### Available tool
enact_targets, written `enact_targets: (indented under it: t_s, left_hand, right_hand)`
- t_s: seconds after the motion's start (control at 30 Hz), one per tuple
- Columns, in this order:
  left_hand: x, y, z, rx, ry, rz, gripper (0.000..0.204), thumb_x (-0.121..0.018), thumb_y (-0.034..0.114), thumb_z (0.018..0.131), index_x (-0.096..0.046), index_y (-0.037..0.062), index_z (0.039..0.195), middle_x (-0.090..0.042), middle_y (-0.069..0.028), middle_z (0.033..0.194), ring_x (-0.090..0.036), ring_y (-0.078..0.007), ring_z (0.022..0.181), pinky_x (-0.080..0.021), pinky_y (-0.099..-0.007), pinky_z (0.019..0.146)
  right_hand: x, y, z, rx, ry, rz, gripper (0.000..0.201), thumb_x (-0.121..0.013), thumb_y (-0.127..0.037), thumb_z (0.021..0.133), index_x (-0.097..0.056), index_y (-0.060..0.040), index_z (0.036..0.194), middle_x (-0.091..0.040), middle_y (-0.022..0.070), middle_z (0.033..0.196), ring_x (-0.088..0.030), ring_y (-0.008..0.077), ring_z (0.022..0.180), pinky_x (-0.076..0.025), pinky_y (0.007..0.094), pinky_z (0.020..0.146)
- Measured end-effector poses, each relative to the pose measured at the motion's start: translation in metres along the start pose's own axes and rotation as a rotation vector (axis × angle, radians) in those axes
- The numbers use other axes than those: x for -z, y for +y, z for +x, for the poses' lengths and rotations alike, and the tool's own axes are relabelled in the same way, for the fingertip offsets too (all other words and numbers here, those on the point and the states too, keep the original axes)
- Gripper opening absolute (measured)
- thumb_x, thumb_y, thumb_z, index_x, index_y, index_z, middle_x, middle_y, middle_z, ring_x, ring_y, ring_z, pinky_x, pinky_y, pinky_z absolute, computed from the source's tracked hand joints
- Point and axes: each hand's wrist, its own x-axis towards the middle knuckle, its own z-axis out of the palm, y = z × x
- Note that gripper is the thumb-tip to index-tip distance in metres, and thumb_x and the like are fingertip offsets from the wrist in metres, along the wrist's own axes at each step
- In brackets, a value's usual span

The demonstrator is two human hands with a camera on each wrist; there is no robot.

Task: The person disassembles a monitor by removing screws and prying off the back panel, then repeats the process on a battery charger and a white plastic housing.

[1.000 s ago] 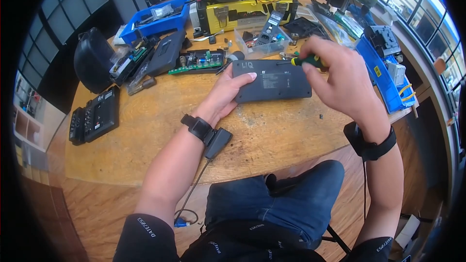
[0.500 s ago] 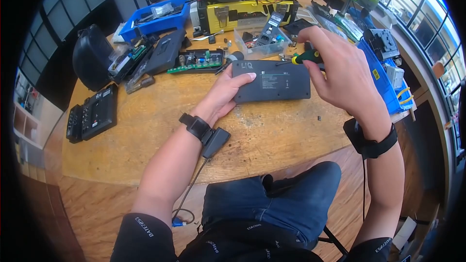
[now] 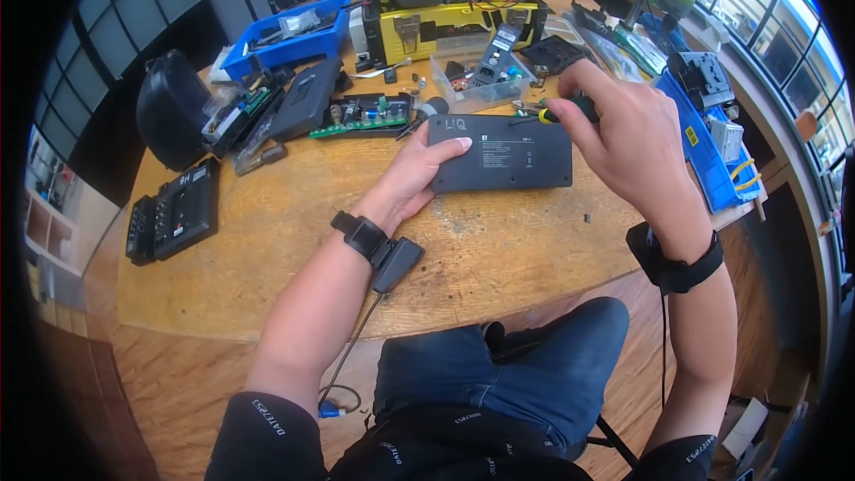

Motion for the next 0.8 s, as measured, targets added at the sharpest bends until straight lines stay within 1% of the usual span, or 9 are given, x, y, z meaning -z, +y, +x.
enact_targets:
  t_s: [0.13,0.17,0.23,0.33,0.47,0.53,0.63,0.73,0.8]
  left_hand:
    - [0.0,-0.001,0.0,-0.009,-0.004,-0.002,0.046,-0.067,0.007,0.1,-0.049,0.0041,0.142,-0.065,-0.0146,0.133,-0.069,-0.0238,0.12,-0.061,-0.0396,0.103]
    - [0.0,-0.002,0.0,-0.024,0.004,0.001,0.038,-0.069,0.009,0.1,-0.053,0.0053,0.135,-0.068,-0.0138,0.13,-0.071,-0.0222,0.116,-0.061,-0.0387,0.102]
    - [-0.001,-0.002,-0.001,-0.016,0.004,0.007,0.039,-0.069,0.01,0.1,-0.053,0.0053,0.136,-0.068,-0.0139,0.13,-0.071,-0.0224,0.116,-0.061,-0.0388,0.103]
    - [-0.002,0.001,-0.002,-0.013,0.003,0.01,0.04,-0.068,0.009,0.1,-0.053,0.0051,0.137,-0.068,-0.0141,0.13,-0.07,-0.0226,0.117,-0.06,-0.039,0.103]
    - [0.003,-0.001,0.001,0.006,-0.013,0.002,0.052,-0.068,0.007,0.101,-0.045,0.0015,0.147,-0.064,-0.0161,0.136,-0.068,-0.0254,0.122,-0.06,-0.0399,0.104]
    - [0.001,0.0,0.0,0.007,-0.011,0.005,0.051,-0.067,0.007,0.101,-0.046,0.0013,0.147,-0.065,-0.0161,0.136,-0.069,-0.0253,0.121,-0.06,-0.0398,0.104]
    - [0.002,0.0,0.0,0.005,-0.011,0.001,0.05,-0.067,0.007,0.101,-0.047,0.0009,0.146,-0.065,-0.016,0.135,-0.069,-0.0251,0.121,-0.06,-0.0395,0.104]
    - [0.001,0.0,0.0,0.005,-0.013,0.003,0.049,-0.067,0.007,0.101,-0.047,0.0007,0.146,-0.065,-0.0159,0.135,-0.069,-0.0249,0.121,-0.06,-0.0394,0.104]
    - [-0.001,0.001,-0.001,0.003,-0.005,0.01,0.049,-0.067,0.007,0.101,-0.047,0.0007,0.146,-0.065,-0.0159,0.136,-0.069,-0.0248,0.121,-0.06,-0.0394,0.104]
  right_hand:
    - [-0.005,-0.001,0.002,0.117,0.182,0.061,0.021,-0.076,-0.023,0.091,-0.065,-0.0116,0.105,-0.067,0.0071,0.074,-0.068,0.0311,0.069,-0.049,0.0429,0.061]
    - [-0.004,-0.001,0.0,0.115,0.182,0.061,0.021,-0.076,-0.023,0.091,-0.065,-0.0116,0.105,-0.067,0.0071,0.074,-0.068,0.0311,0.069,-0.049,0.0429,0.061]
    - [0.001,-0.001,-0.001,-0.145,-0.148,-0.068,0.023,-0.076,-0.022,0.088,-0.064,-0.011,0.105,-0.068,0.0086,0.083,-0.069,0.0303,0.078,-0.05,0.0427,0.064]
    - [-0.006,0.001,-0.001,0.075,0.146,0.078,0.025,-0.076,-0.023,0.087,-0.064,-0.0109,0.105,-0.068,0.0096,0.088,-0.069,0.0302,0.083,-0.051,0.0427,0.065]
    - [0.001,-0.006,-0.003,0.044,0.093,0.031,0.025,-0.076,-0.025,0.088,-0.064,-0.0108,0.105,-0.068,0.0095,0.087,-0.069,0.0302,0.082,-0.051,0.0425,0.065]
    - [0.003,-0.007,-0.002,-0.149,-0.107,-0.041,0.025,-0.076,-0.025,0.088,-0.065,-0.0108,0.105,-0.068,0.0094,0.084,-0.069,0.0306,0.08,-0.05,0.043,0.064]
    - [-0.002,-0.006,-0.001,0.063,0.168,0.024,0.023,-0.076,-0.024,0.088,-0.065,-0.0109,0.104,-0.068,0.0092,0.079,-0.069,0.0312,0.077,-0.05,0.0439,0.062]
    - [0.005,-0.01,-0.002,-0.134,-0.06,-0.053,0.02,-0.074,-0.02,0.088,-0.065,-0.0109,0.104,-0.068,0.0088,0.076,-0.069,0.0321,0.075,-0.05,0.045,0.061]
    - [0.002,-0.008,-0.003,-0.083,0.014,-0.027,0.019,-0.073,-0.019,0.088,-0.065,-0.0106,0.104,-0.068,0.009,0.076,-0.069,0.0324,0.074,-0.05,0.0451,0.061]
